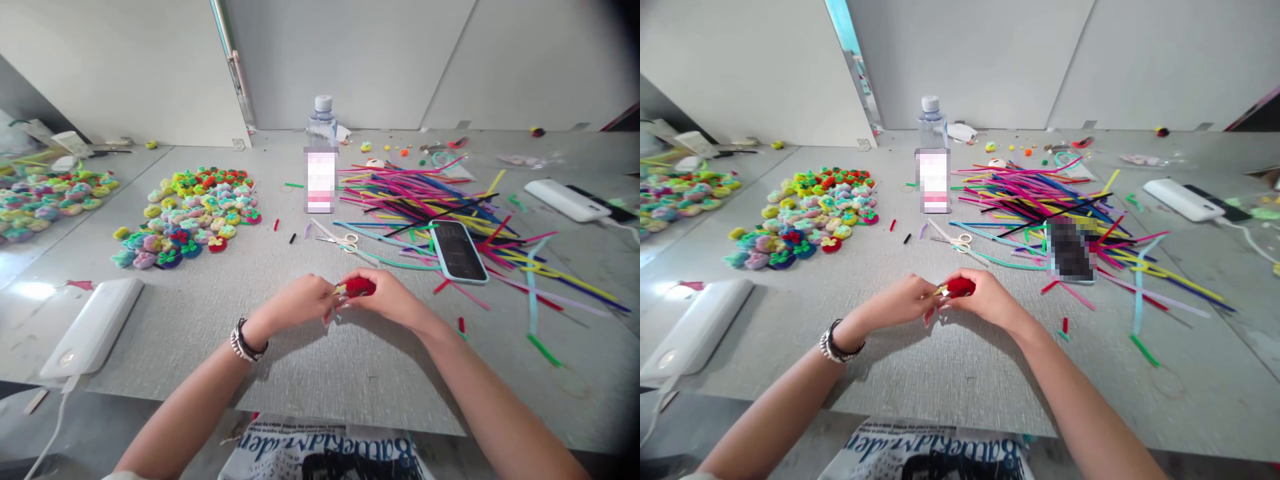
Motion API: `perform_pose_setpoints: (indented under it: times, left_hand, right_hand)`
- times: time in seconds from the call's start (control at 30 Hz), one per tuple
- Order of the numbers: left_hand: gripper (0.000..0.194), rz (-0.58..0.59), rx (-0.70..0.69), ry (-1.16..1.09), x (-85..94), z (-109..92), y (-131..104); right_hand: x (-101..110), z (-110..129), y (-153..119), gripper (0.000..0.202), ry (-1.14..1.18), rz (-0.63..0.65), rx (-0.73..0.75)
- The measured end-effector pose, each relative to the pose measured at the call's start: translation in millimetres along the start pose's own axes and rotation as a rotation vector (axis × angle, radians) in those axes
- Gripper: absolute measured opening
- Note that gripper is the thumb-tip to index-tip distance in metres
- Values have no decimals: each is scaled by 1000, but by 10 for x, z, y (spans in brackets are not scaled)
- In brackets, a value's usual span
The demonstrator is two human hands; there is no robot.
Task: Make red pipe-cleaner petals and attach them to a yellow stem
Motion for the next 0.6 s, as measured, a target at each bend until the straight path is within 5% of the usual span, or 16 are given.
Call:
perform_pose_setpoints:
  times: [0.6]
  left_hand:
    - [34,-84,-100,27,13,14,62]
  right_hand:
    - [101,123,-97,24,46,52,23]
Point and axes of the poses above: each hand's wrist, its own y-axis towards the middle knuckle, its own x-axis out of the back of the hand, z = x × y, the point moved 5 cm from there along y, towards the middle knuckle, and after that the axes turned 13 degrees about y, right-handed, at the moved point
